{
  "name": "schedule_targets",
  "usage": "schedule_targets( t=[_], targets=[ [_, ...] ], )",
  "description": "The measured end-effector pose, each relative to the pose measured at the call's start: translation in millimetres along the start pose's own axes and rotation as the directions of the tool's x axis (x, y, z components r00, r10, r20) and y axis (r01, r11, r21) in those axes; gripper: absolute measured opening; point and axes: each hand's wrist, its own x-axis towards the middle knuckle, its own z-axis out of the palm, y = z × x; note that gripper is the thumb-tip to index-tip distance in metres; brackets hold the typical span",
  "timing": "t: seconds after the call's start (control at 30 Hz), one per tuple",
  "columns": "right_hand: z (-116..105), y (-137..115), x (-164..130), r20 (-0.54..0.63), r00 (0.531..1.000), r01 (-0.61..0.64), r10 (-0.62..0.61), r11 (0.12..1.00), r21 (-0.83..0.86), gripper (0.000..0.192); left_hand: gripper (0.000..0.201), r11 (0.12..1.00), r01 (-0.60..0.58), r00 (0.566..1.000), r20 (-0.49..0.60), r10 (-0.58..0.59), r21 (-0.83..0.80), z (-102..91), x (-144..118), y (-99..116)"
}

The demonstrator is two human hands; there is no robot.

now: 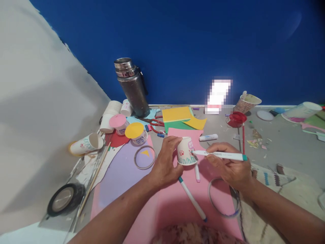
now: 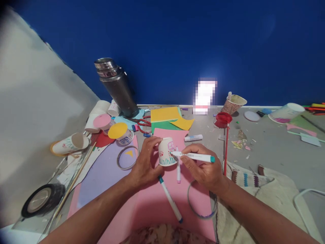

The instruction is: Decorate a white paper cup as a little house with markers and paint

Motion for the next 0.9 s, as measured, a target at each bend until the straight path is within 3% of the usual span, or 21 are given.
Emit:
schedule_targets(
  t=[0.5, 0.77, 0.9],
  targets=[
    [-0.2, 0.7, -3.0, -0.007, 0.999, -0.036, 0.036, 0.999, 0.003, 0.003, 0.081, 1.0, -0.027, 1.0, 0.008, 0.027, 0.014, -0.3, 0.2, 2.0],
    [1.1, -4.4, 1.5, 0.021, 0.999, 0.04, -0.04, 0.999, -0.001, 0.004, 0.08, 0.999, -0.035, 0.999, 0.007, 0.035, 0.007, 0.3, 0.0, 1.9],
    [0.4, -3.0, 1.2, 0.007, 1.0, 0.014, -0.014, 1.0, -0.017, 0.005, 0.08, 1.0, -0.021, 1.0, -0.001, 0.021, 0.007, -0.3, -0.4, 1.8]
  ],
)
